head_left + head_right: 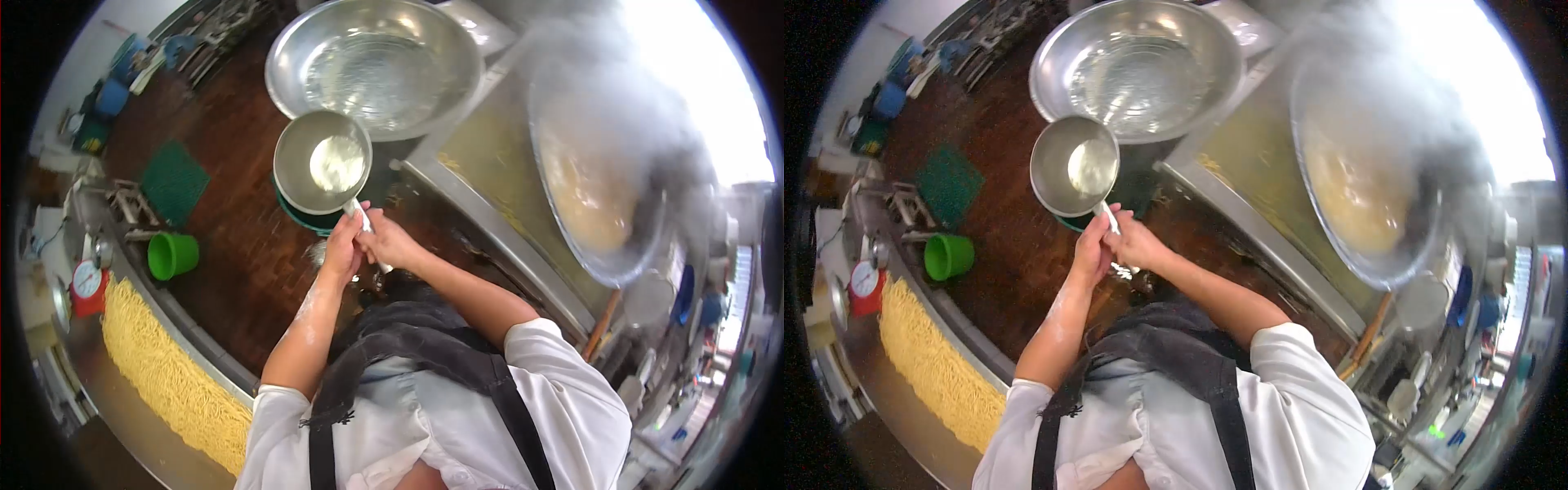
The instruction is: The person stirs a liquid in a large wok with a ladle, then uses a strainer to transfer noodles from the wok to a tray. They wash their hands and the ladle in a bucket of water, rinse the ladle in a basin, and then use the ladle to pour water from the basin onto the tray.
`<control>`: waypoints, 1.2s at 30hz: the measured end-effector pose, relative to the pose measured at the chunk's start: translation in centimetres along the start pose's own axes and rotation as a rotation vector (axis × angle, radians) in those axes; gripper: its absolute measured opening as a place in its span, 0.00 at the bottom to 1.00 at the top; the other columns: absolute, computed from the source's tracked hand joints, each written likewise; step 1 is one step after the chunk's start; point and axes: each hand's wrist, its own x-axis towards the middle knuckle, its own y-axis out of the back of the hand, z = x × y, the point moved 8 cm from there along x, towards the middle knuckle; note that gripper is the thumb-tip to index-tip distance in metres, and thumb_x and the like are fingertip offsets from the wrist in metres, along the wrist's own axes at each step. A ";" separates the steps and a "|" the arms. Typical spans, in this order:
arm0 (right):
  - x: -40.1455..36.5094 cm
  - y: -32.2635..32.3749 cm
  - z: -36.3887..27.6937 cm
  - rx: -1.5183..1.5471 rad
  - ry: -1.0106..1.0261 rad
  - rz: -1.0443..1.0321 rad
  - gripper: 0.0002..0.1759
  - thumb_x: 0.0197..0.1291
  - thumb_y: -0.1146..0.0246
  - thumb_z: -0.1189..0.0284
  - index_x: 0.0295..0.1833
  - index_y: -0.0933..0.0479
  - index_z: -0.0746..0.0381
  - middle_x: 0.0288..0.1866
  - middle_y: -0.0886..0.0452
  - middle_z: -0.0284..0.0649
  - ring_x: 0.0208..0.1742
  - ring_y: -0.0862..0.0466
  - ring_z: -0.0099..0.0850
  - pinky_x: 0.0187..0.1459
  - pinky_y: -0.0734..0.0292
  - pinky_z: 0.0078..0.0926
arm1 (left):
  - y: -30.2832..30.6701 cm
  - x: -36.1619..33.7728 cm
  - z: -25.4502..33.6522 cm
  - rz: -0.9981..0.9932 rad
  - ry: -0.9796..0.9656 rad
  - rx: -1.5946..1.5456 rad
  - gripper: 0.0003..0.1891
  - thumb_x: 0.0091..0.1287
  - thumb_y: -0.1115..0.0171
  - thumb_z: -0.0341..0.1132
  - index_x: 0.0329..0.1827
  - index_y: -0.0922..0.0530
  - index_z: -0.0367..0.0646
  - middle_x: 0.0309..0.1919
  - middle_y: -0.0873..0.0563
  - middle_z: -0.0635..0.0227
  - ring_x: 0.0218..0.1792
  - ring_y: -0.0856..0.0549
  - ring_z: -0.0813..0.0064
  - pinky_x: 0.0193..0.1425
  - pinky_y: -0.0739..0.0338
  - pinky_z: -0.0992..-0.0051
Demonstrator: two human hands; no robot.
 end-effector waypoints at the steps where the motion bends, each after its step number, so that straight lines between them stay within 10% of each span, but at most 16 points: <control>1: 1.4 -1.5 0.7 -0.004 -0.035 -0.112 0.24 0.71 0.43 0.58 0.56 0.33 0.69 0.37 0.18 0.54 0.40 0.14 0.44 0.40 0.20 0.41 | 2.0 0.6 0.5 0.100 0.009 0.039 0.20 0.77 0.46 0.43 0.62 0.28 0.35 0.52 0.16 0.56 0.55 0.17 0.65 0.61 0.22 0.65; 4: 5.9 -2.6 3.1 -0.326 0.166 -0.312 0.25 0.73 0.44 0.55 0.64 0.28 0.62 0.50 0.17 0.53 0.45 0.16 0.43 0.50 0.21 0.37 | 8.3 2.5 0.1 0.359 -0.031 -0.004 0.10 0.73 0.41 0.35 0.48 0.27 0.37 0.41 0.16 0.57 0.43 0.14 0.63 0.52 0.18 0.64; 8: 13.1 1.8 10.2 -0.258 -0.051 -0.100 0.23 0.65 0.34 0.64 0.61 0.26 0.65 0.35 0.15 0.43 0.34 0.15 0.32 0.39 0.20 0.31 | 15.9 4.1 -0.5 0.599 0.048 0.148 0.08 0.67 0.42 0.28 0.44 0.33 0.40 0.28 0.22 0.64 0.22 0.20 0.70 0.23 0.19 0.67; 11: 17.9 6.7 15.8 -0.463 -0.240 0.189 0.31 0.61 0.34 0.62 0.64 0.32 0.69 0.45 0.15 0.59 0.53 0.16 0.54 0.55 0.22 0.44 | 22.3 8.1 -1.4 0.637 0.076 0.443 0.13 0.65 0.38 0.30 0.46 0.33 0.40 0.20 0.25 0.65 0.14 0.24 0.72 0.15 0.29 0.70; 15: 25.8 10.3 25.3 -0.715 -0.129 0.479 0.27 0.65 0.39 0.61 0.62 0.28 0.70 0.51 0.17 0.58 0.57 0.20 0.56 0.61 0.28 0.47 | 28.3 15.4 -2.1 0.670 0.135 0.909 0.22 0.65 0.34 0.38 0.52 0.30 0.32 0.29 0.16 0.48 0.21 0.16 0.54 0.25 0.23 0.59; 18: 29.4 10.9 24.8 -0.925 0.184 0.668 0.21 0.66 0.41 0.62 0.59 0.22 0.64 0.57 0.19 0.56 0.60 0.22 0.56 0.64 0.30 0.50 | 32.5 21.2 -3.4 0.676 -0.377 1.290 0.22 0.67 0.35 0.42 0.52 0.31 0.33 0.31 0.15 0.44 0.30 0.15 0.40 0.35 0.22 0.51; 21: 31.8 11.7 25.9 -0.948 0.257 0.733 0.20 0.65 0.41 0.63 0.58 0.21 0.62 0.58 0.20 0.55 0.61 0.23 0.55 0.64 0.31 0.50 | 32.2 23.9 -2.9 0.678 -0.025 1.305 0.23 0.70 0.38 0.45 0.52 0.33 0.34 0.35 0.15 0.38 0.41 0.17 0.33 0.44 0.24 0.46; 30: 35.6 13.8 28.3 -1.048 0.106 0.565 0.17 0.64 0.41 0.65 0.55 0.20 0.61 0.56 0.19 0.54 0.58 0.22 0.54 0.61 0.29 0.49 | 35.8 29.3 -9.5 0.529 0.127 1.375 0.22 0.65 0.35 0.45 0.49 0.24 0.31 0.39 0.14 0.37 0.46 0.14 0.42 0.50 0.20 0.52; 36: 35.5 14.1 29.0 -1.085 0.052 0.492 0.16 0.64 0.41 0.67 0.54 0.20 0.60 0.55 0.19 0.53 0.56 0.21 0.53 0.58 0.28 0.49 | 36.2 30.2 -11.7 0.474 0.119 0.865 0.27 0.65 0.34 0.47 0.53 0.24 0.27 0.40 0.14 0.37 0.47 0.15 0.40 0.51 0.21 0.52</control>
